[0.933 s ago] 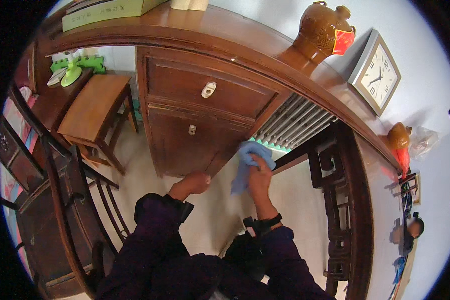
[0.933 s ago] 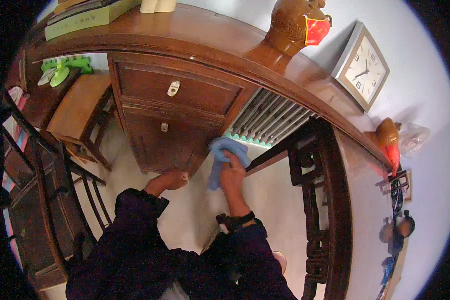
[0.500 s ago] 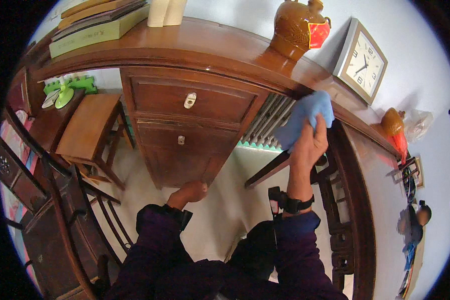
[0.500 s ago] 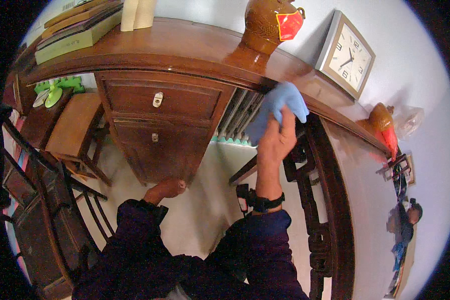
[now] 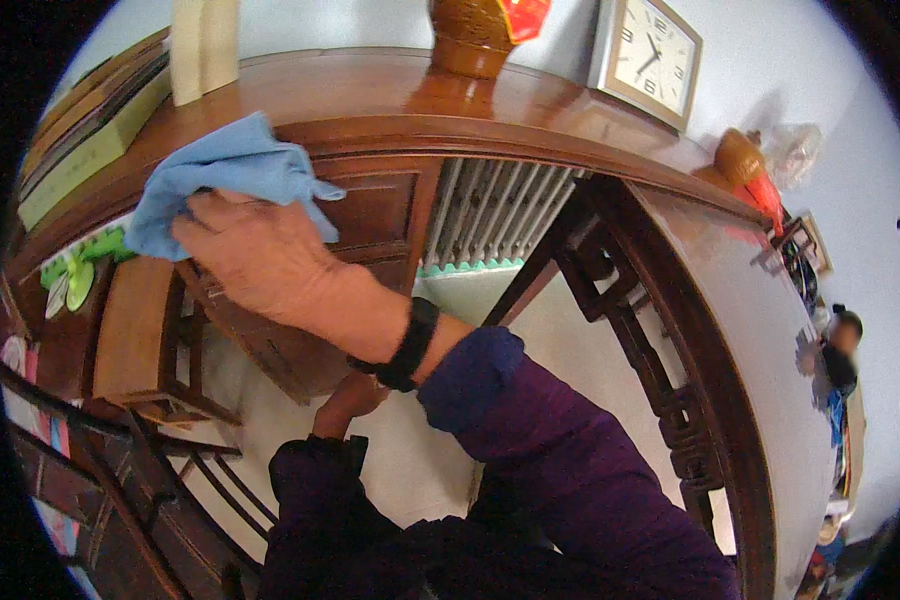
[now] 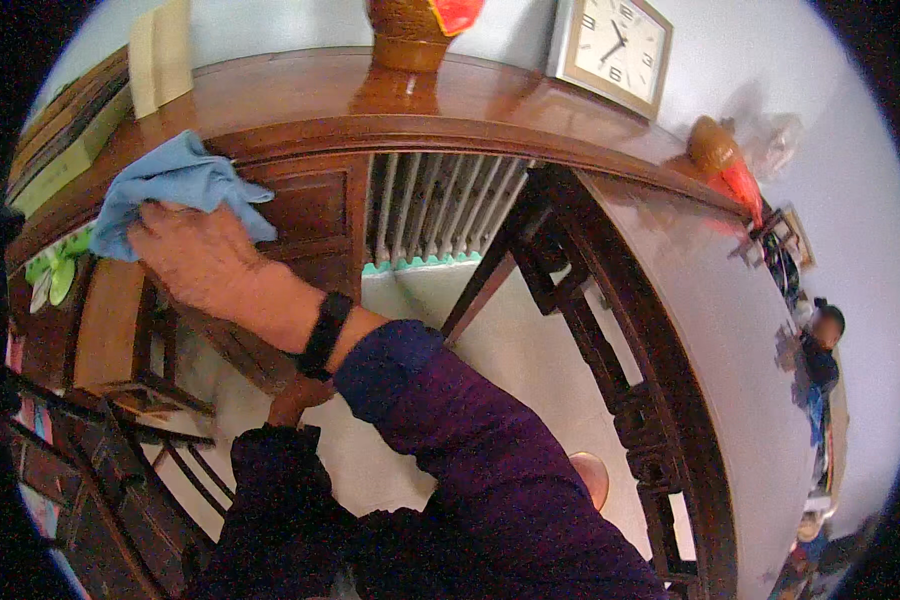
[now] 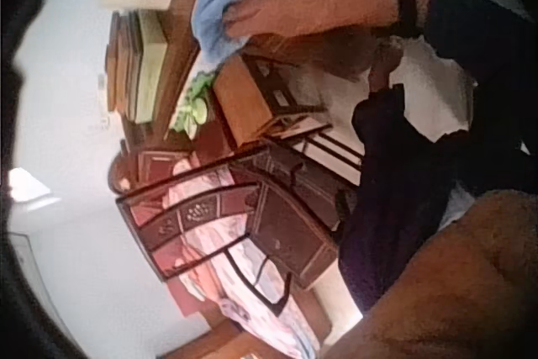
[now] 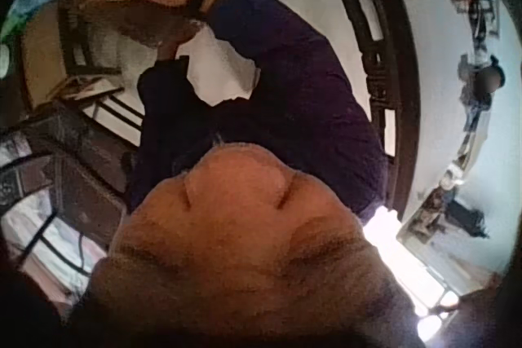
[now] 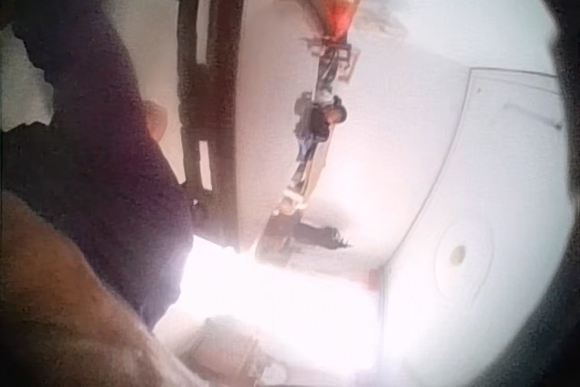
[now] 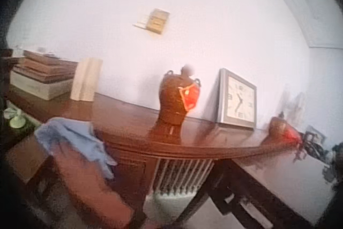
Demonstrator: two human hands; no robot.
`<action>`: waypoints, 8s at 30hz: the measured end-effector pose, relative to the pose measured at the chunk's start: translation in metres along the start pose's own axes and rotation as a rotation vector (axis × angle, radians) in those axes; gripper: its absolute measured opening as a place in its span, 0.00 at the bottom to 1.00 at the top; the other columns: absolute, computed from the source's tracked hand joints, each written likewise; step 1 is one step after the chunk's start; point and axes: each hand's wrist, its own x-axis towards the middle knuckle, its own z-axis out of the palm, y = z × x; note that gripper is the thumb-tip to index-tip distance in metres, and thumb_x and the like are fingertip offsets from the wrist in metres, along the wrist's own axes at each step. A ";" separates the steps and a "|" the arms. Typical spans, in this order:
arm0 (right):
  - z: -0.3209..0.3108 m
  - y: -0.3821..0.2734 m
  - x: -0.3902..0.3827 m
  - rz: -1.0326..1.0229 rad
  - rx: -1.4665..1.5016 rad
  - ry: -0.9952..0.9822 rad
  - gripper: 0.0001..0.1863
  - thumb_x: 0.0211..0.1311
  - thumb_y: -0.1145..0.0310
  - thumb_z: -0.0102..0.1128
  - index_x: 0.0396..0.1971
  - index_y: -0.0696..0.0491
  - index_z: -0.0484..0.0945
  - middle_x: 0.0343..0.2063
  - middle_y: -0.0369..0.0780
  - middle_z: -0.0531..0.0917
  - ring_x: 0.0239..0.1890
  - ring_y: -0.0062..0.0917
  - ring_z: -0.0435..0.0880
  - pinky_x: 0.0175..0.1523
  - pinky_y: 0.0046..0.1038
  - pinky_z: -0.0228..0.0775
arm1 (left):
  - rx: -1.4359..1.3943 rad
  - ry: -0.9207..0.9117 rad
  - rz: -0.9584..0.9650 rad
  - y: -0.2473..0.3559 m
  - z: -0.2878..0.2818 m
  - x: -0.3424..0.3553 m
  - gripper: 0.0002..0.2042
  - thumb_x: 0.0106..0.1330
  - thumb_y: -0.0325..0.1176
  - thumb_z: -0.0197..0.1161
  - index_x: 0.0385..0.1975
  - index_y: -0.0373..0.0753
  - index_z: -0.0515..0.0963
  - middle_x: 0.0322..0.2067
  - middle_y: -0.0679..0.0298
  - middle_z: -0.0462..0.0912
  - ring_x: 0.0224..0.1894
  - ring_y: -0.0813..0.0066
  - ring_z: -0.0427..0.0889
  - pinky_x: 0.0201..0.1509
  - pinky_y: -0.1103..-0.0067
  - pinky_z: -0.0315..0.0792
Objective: The person wipes a wooden cabinet and a round table with a blue cloth. They repeatedly wipe the cabinet drawers and the table surface, folding the cloth between passes. The person also wipes the table legs and the area under the table.
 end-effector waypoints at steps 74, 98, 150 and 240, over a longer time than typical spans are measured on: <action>-0.444 0.270 -0.064 0.792 -1.040 -0.221 0.20 0.53 0.63 0.52 0.42 0.52 0.85 0.40 0.53 0.85 0.48 0.50 0.83 0.56 0.44 0.74 | 0.057 -0.187 -0.123 -0.006 0.008 0.013 0.14 0.63 0.40 0.59 0.33 0.35 0.82 0.38 0.45 0.84 0.42 0.41 0.82 0.47 0.56 0.75; -0.377 0.276 -0.154 0.714 -0.569 -0.886 0.19 0.59 0.69 0.55 0.50 0.52 0.82 0.43 0.53 0.85 0.46 0.49 0.83 0.55 0.41 0.74 | 0.075 -0.274 -0.171 -0.005 0.025 0.028 0.13 0.63 0.41 0.60 0.40 0.39 0.82 0.41 0.51 0.85 0.47 0.48 0.82 0.52 0.58 0.75; -0.382 -0.041 -0.226 0.364 -1.047 -0.950 0.17 0.50 0.73 0.62 0.43 0.54 0.83 0.49 0.42 0.80 0.56 0.43 0.76 0.65 0.46 0.65 | -0.028 -0.156 -0.064 -0.020 0.043 0.011 0.11 0.63 0.37 0.59 0.36 0.36 0.80 0.36 0.45 0.83 0.41 0.42 0.82 0.45 0.58 0.75; -0.154 0.249 -0.235 0.171 -1.089 -0.774 0.08 0.50 0.71 0.60 0.31 0.50 0.84 0.38 0.42 0.80 0.47 0.36 0.79 0.48 0.39 0.72 | 0.116 -0.272 -0.118 0.027 0.004 0.010 0.17 0.64 0.41 0.60 0.47 0.38 0.79 0.43 0.45 0.83 0.45 0.43 0.81 0.50 0.57 0.74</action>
